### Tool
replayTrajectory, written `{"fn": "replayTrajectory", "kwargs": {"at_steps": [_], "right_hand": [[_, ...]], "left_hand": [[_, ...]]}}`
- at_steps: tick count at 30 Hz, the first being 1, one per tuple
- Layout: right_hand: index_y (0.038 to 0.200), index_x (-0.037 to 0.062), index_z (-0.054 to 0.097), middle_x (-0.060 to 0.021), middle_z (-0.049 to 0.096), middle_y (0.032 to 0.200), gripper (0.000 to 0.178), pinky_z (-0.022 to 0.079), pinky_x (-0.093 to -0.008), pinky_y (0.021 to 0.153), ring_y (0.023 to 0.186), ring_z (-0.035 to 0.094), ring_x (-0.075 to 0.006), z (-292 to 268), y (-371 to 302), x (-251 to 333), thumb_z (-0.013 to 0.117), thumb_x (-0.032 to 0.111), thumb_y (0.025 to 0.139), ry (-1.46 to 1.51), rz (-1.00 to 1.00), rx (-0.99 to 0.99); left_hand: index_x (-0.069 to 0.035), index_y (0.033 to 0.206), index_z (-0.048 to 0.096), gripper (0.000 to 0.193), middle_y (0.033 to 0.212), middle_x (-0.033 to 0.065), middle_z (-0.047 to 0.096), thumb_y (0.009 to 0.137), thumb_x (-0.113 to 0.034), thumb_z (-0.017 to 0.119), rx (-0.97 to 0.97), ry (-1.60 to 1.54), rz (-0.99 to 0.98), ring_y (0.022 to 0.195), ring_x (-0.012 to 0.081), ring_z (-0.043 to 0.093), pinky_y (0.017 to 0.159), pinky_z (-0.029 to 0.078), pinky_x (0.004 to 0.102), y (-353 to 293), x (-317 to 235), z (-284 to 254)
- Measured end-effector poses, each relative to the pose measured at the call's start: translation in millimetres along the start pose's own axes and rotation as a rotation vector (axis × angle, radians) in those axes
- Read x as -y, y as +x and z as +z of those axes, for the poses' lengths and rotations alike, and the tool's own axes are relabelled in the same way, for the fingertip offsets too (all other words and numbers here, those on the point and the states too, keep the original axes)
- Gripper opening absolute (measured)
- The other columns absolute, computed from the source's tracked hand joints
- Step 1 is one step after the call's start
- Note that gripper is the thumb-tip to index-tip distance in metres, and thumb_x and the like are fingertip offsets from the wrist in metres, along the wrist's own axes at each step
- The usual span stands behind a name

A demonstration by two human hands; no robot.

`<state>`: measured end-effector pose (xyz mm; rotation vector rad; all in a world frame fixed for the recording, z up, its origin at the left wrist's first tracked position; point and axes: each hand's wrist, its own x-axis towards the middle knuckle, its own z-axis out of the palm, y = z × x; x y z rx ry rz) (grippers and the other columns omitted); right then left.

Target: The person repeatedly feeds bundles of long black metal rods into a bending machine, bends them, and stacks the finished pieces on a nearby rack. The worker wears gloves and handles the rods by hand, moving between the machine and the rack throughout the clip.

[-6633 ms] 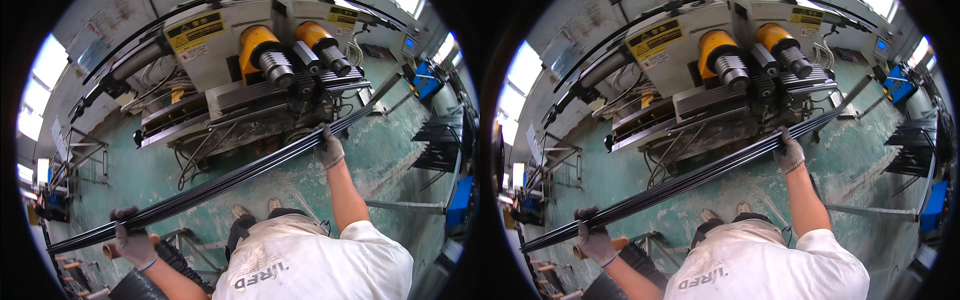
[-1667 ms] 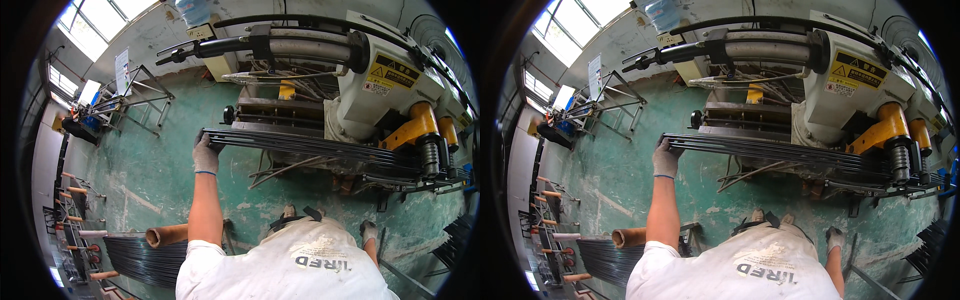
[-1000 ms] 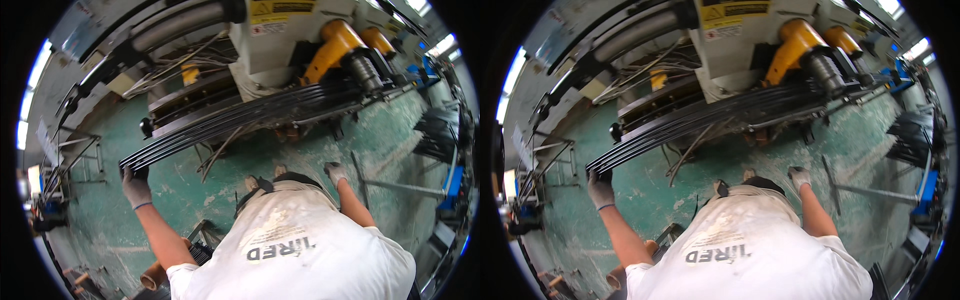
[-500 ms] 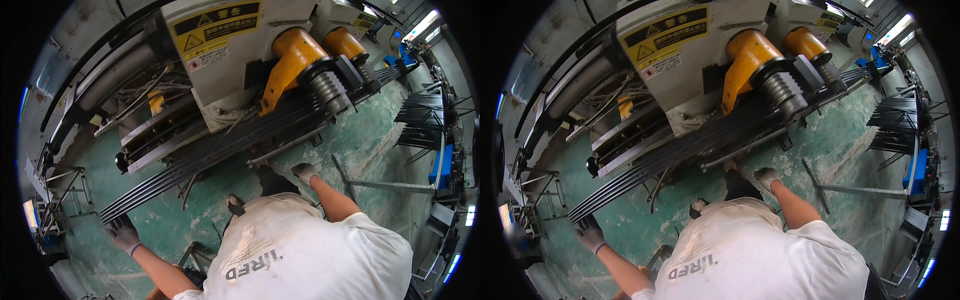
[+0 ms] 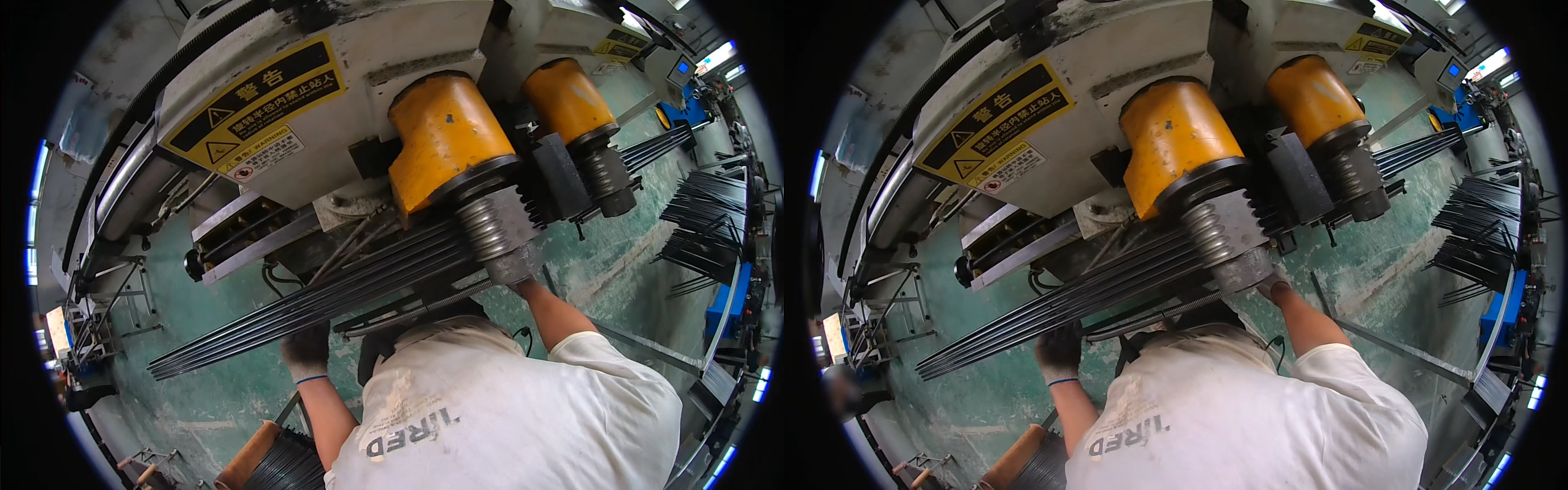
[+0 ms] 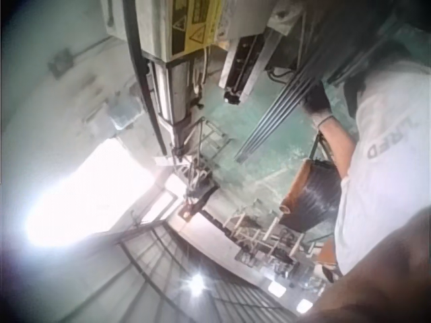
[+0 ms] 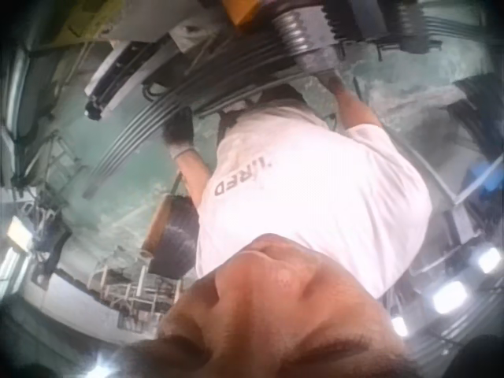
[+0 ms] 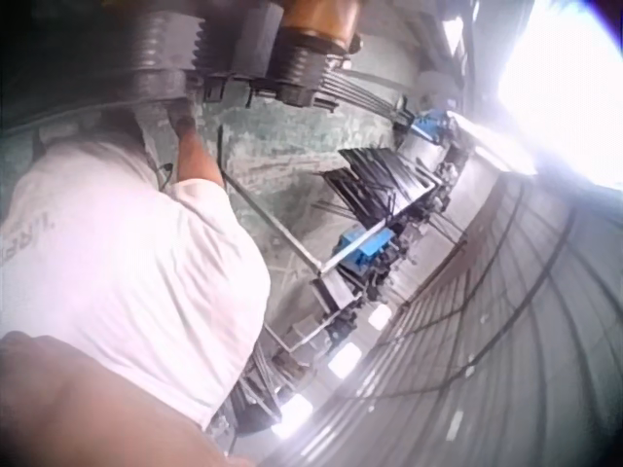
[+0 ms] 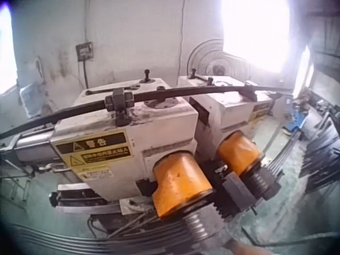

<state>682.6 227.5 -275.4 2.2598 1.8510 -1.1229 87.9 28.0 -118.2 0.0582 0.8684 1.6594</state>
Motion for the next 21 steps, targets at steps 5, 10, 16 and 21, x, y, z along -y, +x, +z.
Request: {"fn": "replayTrajectory", "kwargs": {"at_steps": [5, 10, 16, 21], "right_hand": [[0.125, 0.0008, 0.08, -0.0194, 0.082, 0.126, 0.038, 0.056, -0.0466, 0.102, 0.117, 0.076, -0.0357, -29.5, -26.8, 31.2, 0.073, 0.032, 0.104, 0.265, -0.088, -0.013], [0.129, 0.0051, 0.078, -0.012, 0.081, 0.129, 0.034, 0.057, -0.0408, 0.102, 0.116, 0.076, -0.028, -54.9, -69.3, 45.9, 0.067, 0.031, 0.112, -0.013, -0.268, -0.346], [0.146, 0.0002, 0.069, -0.0134, 0.076, 0.136, 0.049, 0.05, -0.0383, 0.112, 0.125, 0.068, -0.0222, -156.8, -154.6, 160.0, 0.069, 0.037, 0.112, 0.97, -0.238, -0.587], [0.147, -0.0022, 0.068, -0.0104, 0.076, 0.136, 0.057, 0.05, -0.0357, 0.111, 0.122, 0.067, -0.0215, -192.9, -139.6, 201.3, 0.07, 0.042, 0.111, 1.335, -0.3, -0.776]], "left_hand": [[0.001, 0.142, 0.069, 0.04, 0.146, 0.0196, 0.073, 0.115, -0.021, 0.05, 0.028, -0.047, 0.0, 0.136, 0.0358, 0.067, 0.122, 0.05, 0.0497, 2.1, -28.2, 18.4], [0.001, 0.133, 0.07, 0.031, 0.135, 0.0215, 0.074, 0.113, -0.016, 0.053, 0.145, 0.064, -0.032, 0.131, 0.0373, 0.069, 0.114, 0.055, 0.0494, -2.3, -44.2, 45.0], [-0.003, 0.145, 0.069, 0.046, 0.151, 0.0185, 0.068, 0.115, -0.036, 0.06, 0.013, 0.07, 0.045, 0.127, 0.0335, 0.064, 0.111, 0.051, 0.0497, -43.2, -24.6, 107.6], [-0.004, 0.152, 0.067, 0.051, 0.159, 0.0168, 0.065, 0.114, -0.039, 0.063, 0.228, 0.082, 0.197, 0.144, 0.033, 0.059, 0.125, 0.041, 0.0504, -63.4, -51.9, 99.5]]}}
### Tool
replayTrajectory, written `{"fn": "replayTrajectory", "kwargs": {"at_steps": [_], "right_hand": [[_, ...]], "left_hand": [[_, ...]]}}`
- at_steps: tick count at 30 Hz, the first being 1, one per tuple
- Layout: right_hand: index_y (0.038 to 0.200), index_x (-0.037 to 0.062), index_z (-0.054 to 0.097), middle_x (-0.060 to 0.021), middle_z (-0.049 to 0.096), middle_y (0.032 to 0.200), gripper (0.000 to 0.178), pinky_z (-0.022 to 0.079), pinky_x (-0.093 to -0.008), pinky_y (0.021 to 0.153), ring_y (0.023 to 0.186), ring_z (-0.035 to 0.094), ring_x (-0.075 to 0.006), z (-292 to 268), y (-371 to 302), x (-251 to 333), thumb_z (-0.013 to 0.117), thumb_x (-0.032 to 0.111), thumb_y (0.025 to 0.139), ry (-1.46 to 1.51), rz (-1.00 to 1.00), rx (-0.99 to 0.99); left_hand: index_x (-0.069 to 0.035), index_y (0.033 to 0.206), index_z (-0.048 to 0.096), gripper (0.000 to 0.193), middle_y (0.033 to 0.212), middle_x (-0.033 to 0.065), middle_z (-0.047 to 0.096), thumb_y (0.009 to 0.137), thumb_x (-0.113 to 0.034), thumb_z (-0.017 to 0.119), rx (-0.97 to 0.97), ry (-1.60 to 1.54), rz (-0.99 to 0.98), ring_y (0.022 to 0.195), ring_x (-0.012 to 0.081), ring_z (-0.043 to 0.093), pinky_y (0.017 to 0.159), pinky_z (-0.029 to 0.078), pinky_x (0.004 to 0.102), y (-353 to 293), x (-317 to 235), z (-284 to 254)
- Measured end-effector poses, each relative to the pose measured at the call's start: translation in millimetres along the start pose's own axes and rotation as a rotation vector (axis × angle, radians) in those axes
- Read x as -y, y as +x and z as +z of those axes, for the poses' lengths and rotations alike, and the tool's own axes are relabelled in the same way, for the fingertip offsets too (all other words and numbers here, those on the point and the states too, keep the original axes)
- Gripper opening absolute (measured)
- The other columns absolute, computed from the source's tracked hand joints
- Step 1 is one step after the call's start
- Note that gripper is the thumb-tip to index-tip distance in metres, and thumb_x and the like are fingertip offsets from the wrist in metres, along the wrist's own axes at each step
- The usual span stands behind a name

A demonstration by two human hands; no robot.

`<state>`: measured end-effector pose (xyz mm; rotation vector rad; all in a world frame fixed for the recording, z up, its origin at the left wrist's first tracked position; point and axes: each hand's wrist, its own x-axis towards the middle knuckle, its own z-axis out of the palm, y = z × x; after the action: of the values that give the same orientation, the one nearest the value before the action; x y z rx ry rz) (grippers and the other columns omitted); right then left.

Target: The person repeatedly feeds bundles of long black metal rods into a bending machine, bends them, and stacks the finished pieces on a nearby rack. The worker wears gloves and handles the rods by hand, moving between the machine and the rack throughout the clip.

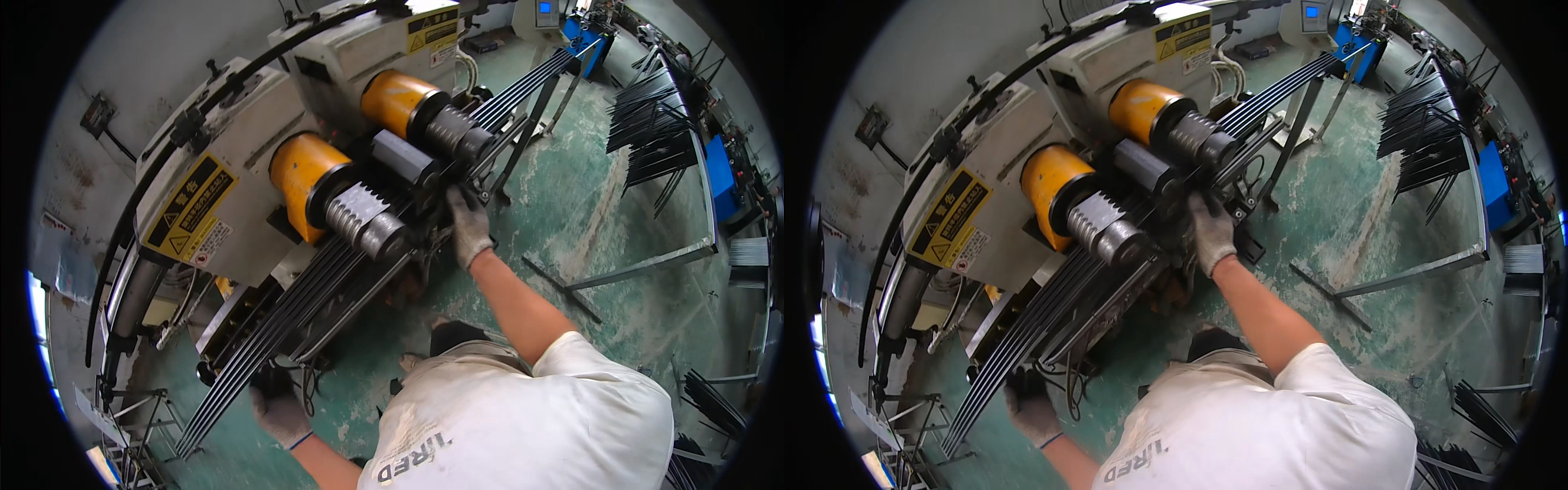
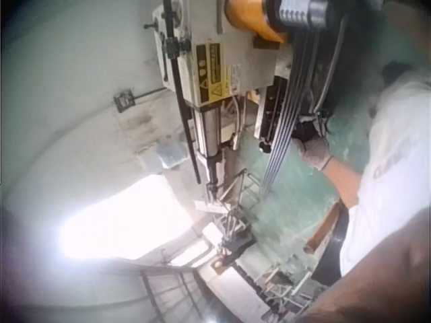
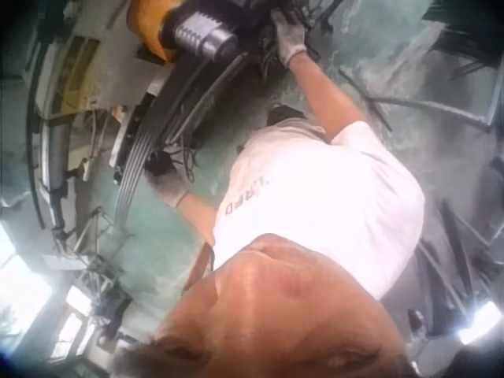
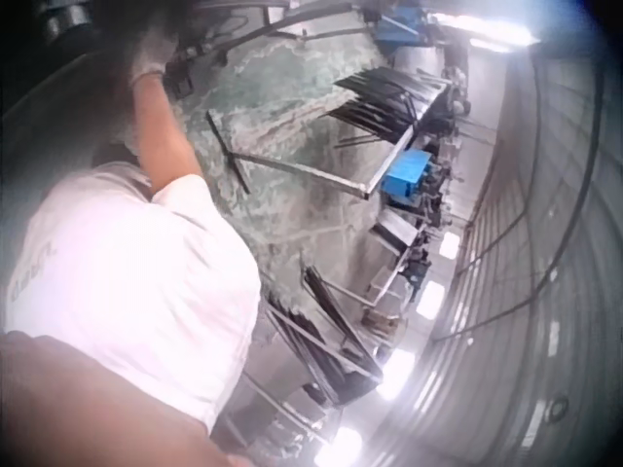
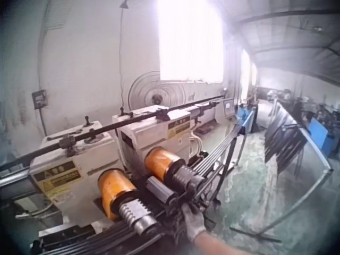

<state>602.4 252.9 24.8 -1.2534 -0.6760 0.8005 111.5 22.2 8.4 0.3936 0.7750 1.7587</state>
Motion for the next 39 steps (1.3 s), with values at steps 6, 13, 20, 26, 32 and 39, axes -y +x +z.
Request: {"fn": "replayTrajectory", "kwargs": {"at_steps": [6, 13, 20, 26, 32, 39], "right_hand": [[0.14, 0.0017, 0.073, -0.0098, 0.074, 0.133, 0.064, 0.056, -0.0405, 0.099, 0.114, 0.069, -0.021, 37.4, 35.4, 12.1, 0.073, 0.056, 0.106, 0.399, 0.383, 0.065], [0.151, -0.0009, 0.066, -0.014, 0.073, 0.142, 0.065, 0.05, -0.0399, 0.111, 0.126, 0.068, -0.0252, 48.0, 46.9, 6.3, 0.071, 0.047, 0.108, 0.36, 0.286, 0.099], [0.148, -0.0033, 0.068, -0.0154, 0.075, 0.141, 0.064, 0.05, -0.0396, 0.111, 0.129, 0.069, -0.0261, 33.9, 51.4, 23.8, 0.07, 0.047, 0.108, 0.109, 0.232, 0.127], [0.148, 0.0, 0.07, -0.0148, 0.077, 0.135, 0.067, 0.056, -0.0392, 0.103, 0.12, 0.074, -0.0216, 43.6, 53.2, 30.1, 0.073, 0.05, 0.103, 0.167, 0.358, 0.205], [0.137, 0.0066, 0.074, -0.0079, 0.078, 0.117, 0.05, 0.059, -0.0405, 0.085, 0.098, 0.074, -0.0184, 37.9, 62.4, 62.7, 0.083, 0.034, 0.096, 0.342, 0.427, 0.158], [0.142, 0.0019, 0.071, -0.0116, 0.077, 0.129, 0.052, 0.064, -0.0381, 0.091, 0.109, 0.077, -0.0204, 38.0, 70.3, 55.9, 0.084, 0.027, 0.097, 0.286, 0.284, 0.268]], "left_hand": [[-0.005, 0.149, 0.067, 0.048, 0.149, 0.0135, 0.07, 0.112, -0.036, 0.062, 0.034, -0.058, 0.18, 0.14, 0.0303, 0.063, 0.123, 0.044, 0.0478, 7.4, -50.2, -7.1], [-0.01, 0.137, 0.075, 0.034, 0.135, 0.0064, 0.076, 0.108, -0.026, 0.067, -0.201, 0.245, 0.329, 0.129, 0.0239, 0.07, 0.12, 0.05, 0.0435, 26.6, -43.8, 4.9], [0.003, 0.133, 0.074, 0.037, 0.138, 0.0179, 0.074, 0.105, -0.022, 0.071, -0.619, 0.918, 0.762, 0.117, 0.0283, 0.075, 0.106, 0.058, 0.0459, 68.6, -73.4, 36.7], [0.015, 0.127, 0.073, 0.041, 0.143, 0.0314, 0.069, 0.103, -0.018, 0.072, -0.589, 1.499, 1.081, 0.109, 0.035, 0.077, 0.097, 0.062, 0.0507, 66.3, -182.2, 126.9], [0.008, 0.147, 0.068, 0.055, 0.137, 0.021, 0.075, 0.111, -0.034, 0.067, -0.382, 0.618, 0.845, 0.124, 0.033, 0.074, 0.116, 0.054, 0.0443, 84.8, -172.0, 284.1], [0.007, 0.132, 0.075, 0.047, 0.11, 0.0142, 0.078, 0.106, -0.032, 0.075, -0.15, 0.793, 1.007, 0.094, 0.0206, 0.075, 0.085, 0.062, 0.032, 81.4, -138.0, 403.4]]}}
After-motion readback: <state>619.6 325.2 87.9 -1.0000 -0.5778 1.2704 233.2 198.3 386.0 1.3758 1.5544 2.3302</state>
